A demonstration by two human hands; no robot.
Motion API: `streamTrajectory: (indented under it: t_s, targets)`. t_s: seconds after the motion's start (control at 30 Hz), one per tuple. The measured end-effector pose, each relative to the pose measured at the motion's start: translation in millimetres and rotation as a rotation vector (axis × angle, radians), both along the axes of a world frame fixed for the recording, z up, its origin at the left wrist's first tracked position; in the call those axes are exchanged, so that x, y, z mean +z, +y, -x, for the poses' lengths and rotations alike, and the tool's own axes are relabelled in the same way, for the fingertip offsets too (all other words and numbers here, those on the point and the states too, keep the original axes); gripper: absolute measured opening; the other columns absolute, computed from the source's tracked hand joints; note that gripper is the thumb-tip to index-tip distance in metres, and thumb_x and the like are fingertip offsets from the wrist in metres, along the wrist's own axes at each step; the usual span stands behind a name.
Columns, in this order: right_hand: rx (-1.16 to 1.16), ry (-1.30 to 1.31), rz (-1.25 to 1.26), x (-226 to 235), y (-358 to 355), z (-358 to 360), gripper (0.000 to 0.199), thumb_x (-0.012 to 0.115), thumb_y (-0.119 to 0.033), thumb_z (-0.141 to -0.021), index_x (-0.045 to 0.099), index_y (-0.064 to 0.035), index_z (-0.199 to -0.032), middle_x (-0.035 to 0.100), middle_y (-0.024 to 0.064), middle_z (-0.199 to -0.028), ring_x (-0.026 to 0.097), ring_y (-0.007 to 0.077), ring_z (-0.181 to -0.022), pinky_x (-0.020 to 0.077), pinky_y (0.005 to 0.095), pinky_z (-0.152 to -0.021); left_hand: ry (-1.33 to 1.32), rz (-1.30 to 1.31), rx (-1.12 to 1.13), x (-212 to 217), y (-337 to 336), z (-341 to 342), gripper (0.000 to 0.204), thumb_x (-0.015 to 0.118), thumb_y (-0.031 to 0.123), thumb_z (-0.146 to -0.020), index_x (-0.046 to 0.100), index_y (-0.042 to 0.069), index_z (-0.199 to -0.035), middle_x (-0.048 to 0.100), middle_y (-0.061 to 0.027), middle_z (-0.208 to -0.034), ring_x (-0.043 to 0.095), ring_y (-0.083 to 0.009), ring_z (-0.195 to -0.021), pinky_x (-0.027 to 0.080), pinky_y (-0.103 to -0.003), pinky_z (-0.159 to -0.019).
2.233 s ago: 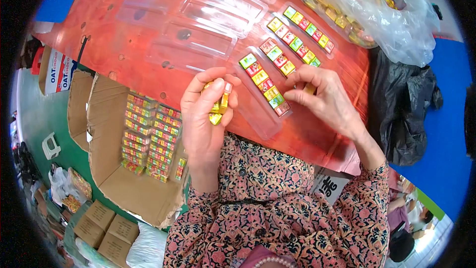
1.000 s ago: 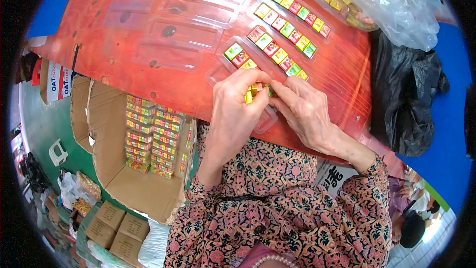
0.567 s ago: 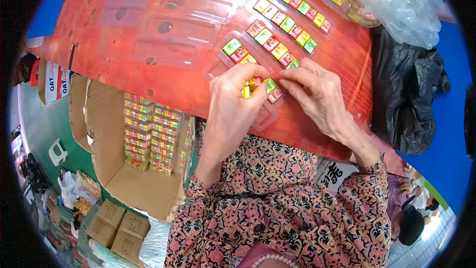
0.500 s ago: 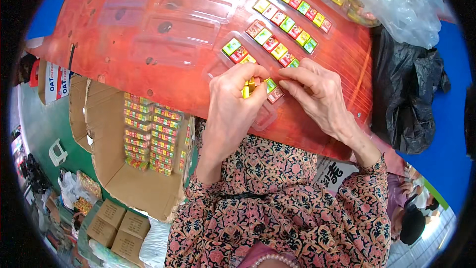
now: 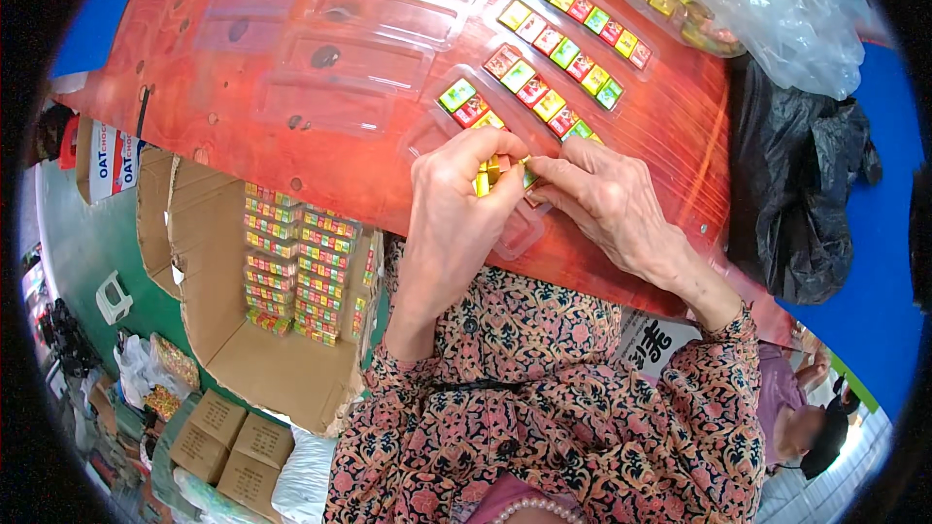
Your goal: Placing small wrapped candies into a plastic tray from a large bag.
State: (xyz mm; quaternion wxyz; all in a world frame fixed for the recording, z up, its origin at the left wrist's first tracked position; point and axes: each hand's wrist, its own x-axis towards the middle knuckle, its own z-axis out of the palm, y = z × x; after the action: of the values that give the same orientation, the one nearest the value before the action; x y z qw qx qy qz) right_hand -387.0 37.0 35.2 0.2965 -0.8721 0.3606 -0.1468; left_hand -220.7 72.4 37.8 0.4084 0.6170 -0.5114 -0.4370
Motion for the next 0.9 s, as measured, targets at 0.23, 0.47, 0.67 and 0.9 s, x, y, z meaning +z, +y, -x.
streamTrajectory:
  t_s: [0.23, 0.47, 0.67, 0.9]
  targets:
    - [0.038, -0.018, -0.029, -2, -2, 4, 0.016, 0.065, -0.013, -0.072, 0.057, -0.0053, -0.085, 0.049, 0.0071, -0.069, 0.053, 0.0227, -0.062, 0.0418, 0.0337, -0.051, 0.021, -0.017, 0.004, -2, 0, 2, 0.009, 0.058, 0.001, -0.074, 0.06, -0.003, -0.082, 0.062, -0.0086, -0.073, 0.057, -0.0124, -0.066, 0.045, -0.026, -0.06]
    - [0.026, 0.009, -0.032, -1, -1, 2, 0.015, 0.064, -0.013, -0.074, 0.057, -0.0051, -0.084, 0.05, 0.0074, -0.07, 0.053, 0.0232, -0.063, 0.042, 0.0339, -0.052, 0.048, -0.041, 0.015, -1, -1, 0, 0.007, 0.058, 0.0, -0.075, 0.06, -0.003, -0.082, 0.06, -0.0021, -0.07, 0.053, -0.0048, -0.065, 0.043, -0.021, -0.058]
    - [-0.038, -0.01, -0.01, -4, -3, 0, 0.014, 0.064, -0.013, -0.074, 0.056, -0.0045, -0.082, 0.05, 0.0083, -0.069, 0.054, 0.0253, -0.063, 0.0425, 0.0347, -0.052, 0.088, -0.035, 0.007, -5, -4, -1, 0.007, 0.059, 0.001, -0.076, 0.061, -0.003, -0.082, 0.06, -0.0026, -0.071, 0.05, -0.0037, -0.06, 0.039, -0.018, -0.052]
    - [-0.24, -0.294, -0.499, 13, -7, 5, 0.018, 0.058, -0.016, -0.084, 0.058, -0.0013, -0.095, 0.057, 0.003, -0.078, 0.052, 0.0109, -0.066, 0.0416, 0.0251, -0.058, 0.81, -0.144, 0.202, 12, 4, -34, 0.013, 0.053, 0.007, -0.084, 0.056, 0.0, -0.094, 0.059, -0.0121, -0.078, 0.04, -0.0039, -0.049, 0.029, -0.013, -0.036]
